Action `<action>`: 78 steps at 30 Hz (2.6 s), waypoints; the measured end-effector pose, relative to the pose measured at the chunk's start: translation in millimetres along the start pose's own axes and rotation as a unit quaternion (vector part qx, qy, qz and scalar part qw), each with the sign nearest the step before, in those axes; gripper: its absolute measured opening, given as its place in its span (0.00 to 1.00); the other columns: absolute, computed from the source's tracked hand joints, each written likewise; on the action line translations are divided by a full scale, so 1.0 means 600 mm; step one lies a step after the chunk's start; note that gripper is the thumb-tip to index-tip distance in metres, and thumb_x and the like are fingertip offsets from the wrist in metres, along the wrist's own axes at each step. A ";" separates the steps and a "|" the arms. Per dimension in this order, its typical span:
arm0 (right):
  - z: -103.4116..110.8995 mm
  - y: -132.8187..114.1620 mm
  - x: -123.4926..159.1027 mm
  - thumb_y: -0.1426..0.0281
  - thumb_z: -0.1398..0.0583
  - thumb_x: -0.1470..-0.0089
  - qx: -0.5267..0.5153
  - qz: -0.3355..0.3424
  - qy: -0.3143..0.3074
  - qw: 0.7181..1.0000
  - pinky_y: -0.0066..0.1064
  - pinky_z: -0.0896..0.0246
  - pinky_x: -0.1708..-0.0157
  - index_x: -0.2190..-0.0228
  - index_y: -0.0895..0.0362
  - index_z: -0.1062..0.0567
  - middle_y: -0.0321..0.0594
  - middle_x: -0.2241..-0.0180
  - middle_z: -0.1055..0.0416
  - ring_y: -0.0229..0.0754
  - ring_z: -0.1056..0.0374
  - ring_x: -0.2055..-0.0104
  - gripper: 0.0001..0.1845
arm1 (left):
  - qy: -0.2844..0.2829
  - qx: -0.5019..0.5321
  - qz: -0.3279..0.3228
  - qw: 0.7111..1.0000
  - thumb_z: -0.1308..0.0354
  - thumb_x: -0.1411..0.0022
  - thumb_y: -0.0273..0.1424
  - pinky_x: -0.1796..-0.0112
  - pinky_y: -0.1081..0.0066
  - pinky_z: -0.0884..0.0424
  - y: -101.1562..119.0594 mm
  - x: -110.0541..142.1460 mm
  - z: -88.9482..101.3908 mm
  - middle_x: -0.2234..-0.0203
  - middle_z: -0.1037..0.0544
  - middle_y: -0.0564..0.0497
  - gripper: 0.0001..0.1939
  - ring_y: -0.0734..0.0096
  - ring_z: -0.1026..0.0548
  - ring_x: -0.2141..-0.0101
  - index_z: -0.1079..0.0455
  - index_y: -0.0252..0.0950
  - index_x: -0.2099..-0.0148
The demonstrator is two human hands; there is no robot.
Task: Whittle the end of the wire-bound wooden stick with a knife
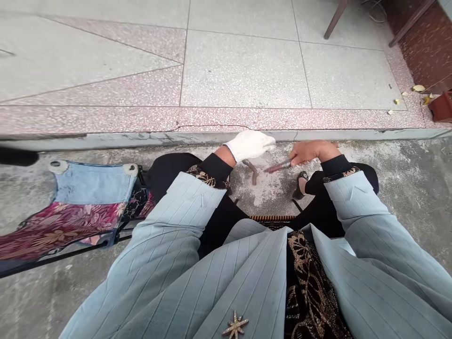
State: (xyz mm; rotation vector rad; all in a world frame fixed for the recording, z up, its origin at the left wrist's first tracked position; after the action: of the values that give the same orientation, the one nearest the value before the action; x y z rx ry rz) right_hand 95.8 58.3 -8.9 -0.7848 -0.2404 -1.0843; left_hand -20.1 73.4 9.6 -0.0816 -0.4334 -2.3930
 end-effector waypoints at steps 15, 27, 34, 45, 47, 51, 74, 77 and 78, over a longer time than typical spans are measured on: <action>0.141 0.017 0.096 0.50 0.30 0.46 -0.537 0.092 0.298 0.784 0.24 0.46 0.83 0.68 0.58 0.25 0.34 0.76 0.35 0.31 0.43 0.80 0.24 | 0.065 0.259 -0.014 0.963 0.53 0.30 0.38 0.64 0.70 0.36 0.041 0.016 0.031 0.68 0.21 0.50 0.18 0.68 0.27 0.67 0.25 0.34 0.59; 0.107 0.090 0.070 0.63 0.36 0.40 -0.235 -0.105 0.311 0.915 0.27 0.48 0.77 0.69 0.61 0.23 0.37 0.77 0.31 0.34 0.41 0.78 0.12 | 0.014 0.030 -0.009 0.999 0.56 0.27 0.39 0.68 0.67 0.40 0.068 -0.001 0.003 0.64 0.18 0.46 0.21 0.60 0.21 0.64 0.23 0.37 0.53; -0.035 0.026 0.050 0.57 0.33 0.45 -0.117 -0.003 -0.160 0.980 0.27 0.46 0.74 0.71 0.58 0.19 0.35 0.79 0.30 0.35 0.38 0.76 0.16 | 0.008 0.046 -0.027 0.999 0.51 0.30 0.38 0.67 0.69 0.38 0.048 0.001 0.010 0.66 0.19 0.47 0.17 0.64 0.23 0.65 0.23 0.38 0.59; 0.128 0.020 0.116 0.47 0.26 0.55 -0.545 0.164 0.254 0.782 0.25 0.50 0.84 0.71 0.59 0.25 0.34 0.77 0.34 0.31 0.44 0.80 0.28 | 0.073 0.362 0.003 0.929 0.51 0.31 0.38 0.67 0.72 0.36 0.043 0.016 0.047 0.72 0.25 0.52 0.16 0.73 0.32 0.73 0.28 0.34 0.64; 0.127 0.027 0.107 0.46 0.25 0.58 -0.561 0.142 0.264 0.771 0.24 0.49 0.84 0.72 0.58 0.26 0.34 0.76 0.34 0.31 0.44 0.80 0.30 | 0.086 0.327 0.002 0.941 0.52 0.32 0.38 0.66 0.71 0.36 0.043 0.015 0.053 0.71 0.25 0.52 0.16 0.72 0.30 0.71 0.27 0.34 0.64; 0.124 0.031 0.093 0.45 0.25 0.59 -0.560 0.114 0.270 0.775 0.24 0.46 0.84 0.72 0.57 0.28 0.34 0.76 0.34 0.31 0.43 0.79 0.31 | 0.069 0.300 0.004 0.951 0.53 0.31 0.37 0.68 0.70 0.39 0.051 0.014 0.054 0.76 0.28 0.54 0.16 0.72 0.33 0.74 0.29 0.35 0.65; 0.002 0.032 0.022 0.60 0.28 0.51 -0.108 -0.026 -0.039 0.993 0.30 0.47 0.74 0.73 0.56 0.18 0.36 0.78 0.27 0.38 0.35 0.75 0.12 | -0.011 0.088 0.029 0.996 0.51 0.32 0.37 0.69 0.69 0.42 0.030 0.004 0.005 0.70 0.21 0.47 0.16 0.65 0.26 0.70 0.24 0.36 0.62; -0.014 -0.004 0.038 0.56 0.26 0.56 -0.150 0.044 -0.092 0.983 0.28 0.44 0.73 0.69 0.54 0.17 0.32 0.76 0.25 0.37 0.34 0.74 0.17 | -0.035 0.162 -0.013 0.986 0.50 0.33 0.38 0.69 0.69 0.40 0.043 0.016 0.011 0.73 0.23 0.50 0.16 0.68 0.28 0.73 0.26 0.36 0.66; -0.010 -0.008 0.046 0.54 0.26 0.55 -0.160 0.054 -0.092 0.981 0.28 0.43 0.73 0.68 0.54 0.17 0.32 0.76 0.26 0.36 0.34 0.74 0.19 | -0.031 0.200 -0.030 0.979 0.50 0.33 0.38 0.69 0.70 0.38 0.048 0.020 0.017 0.74 0.24 0.50 0.15 0.69 0.29 0.73 0.27 0.36 0.66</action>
State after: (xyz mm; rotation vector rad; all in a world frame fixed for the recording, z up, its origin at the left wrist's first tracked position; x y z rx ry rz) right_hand 103.5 33.4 4.0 -1.1772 -0.1787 -0.9592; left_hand -11.1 49.3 29.5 0.0383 -0.9485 -2.3179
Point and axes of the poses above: each hand's wrist, its own x-axis away from the middle knuckle, its own z-axis out of the back of the hand, y = z × x, the point moved 10 cm from there along -x, towards the middle knuckle
